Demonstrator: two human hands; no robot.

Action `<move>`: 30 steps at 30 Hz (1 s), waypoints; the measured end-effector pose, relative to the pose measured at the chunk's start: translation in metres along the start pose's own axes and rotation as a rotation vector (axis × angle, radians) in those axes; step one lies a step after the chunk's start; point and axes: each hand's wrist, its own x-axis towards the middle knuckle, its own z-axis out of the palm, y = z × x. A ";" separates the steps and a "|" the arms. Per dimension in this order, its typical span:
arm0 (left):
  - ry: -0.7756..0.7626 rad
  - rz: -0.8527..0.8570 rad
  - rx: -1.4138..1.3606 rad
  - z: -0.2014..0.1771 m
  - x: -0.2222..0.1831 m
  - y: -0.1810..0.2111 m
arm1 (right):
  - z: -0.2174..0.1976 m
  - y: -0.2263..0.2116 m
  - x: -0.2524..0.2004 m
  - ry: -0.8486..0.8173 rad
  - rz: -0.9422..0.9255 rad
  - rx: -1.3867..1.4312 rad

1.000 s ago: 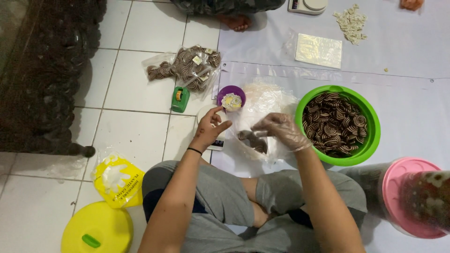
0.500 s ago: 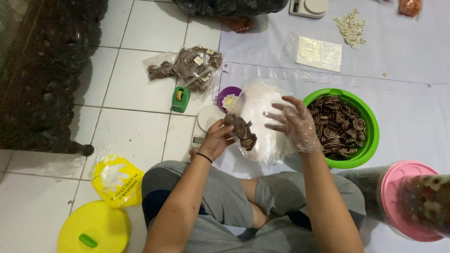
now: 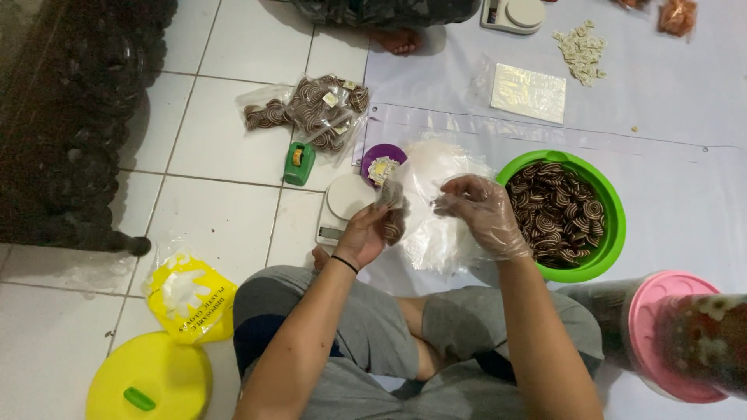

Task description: The person sits on the floor and packs spiral-shaped cookies into small plastic bags. They use a digital scale to weigh the cookies, place them into bags, and seal them. The person wears gloves and works with a green bowl of cookies, a scale, and plastic bags.

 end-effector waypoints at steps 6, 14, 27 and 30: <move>-0.179 0.043 0.080 -0.011 -0.001 -0.006 | -0.014 -0.013 -0.012 -0.197 -0.037 -0.057; -0.156 0.100 0.077 -0.020 0.007 -0.011 | -0.021 -0.013 -0.008 -0.251 -0.028 -0.219; 0.089 0.164 0.164 -0.029 0.022 -0.015 | -0.011 0.009 -0.006 -0.045 -0.060 -0.275; 0.094 0.167 0.166 -0.023 0.015 -0.016 | -0.001 -0.021 -0.015 -0.121 0.202 -0.169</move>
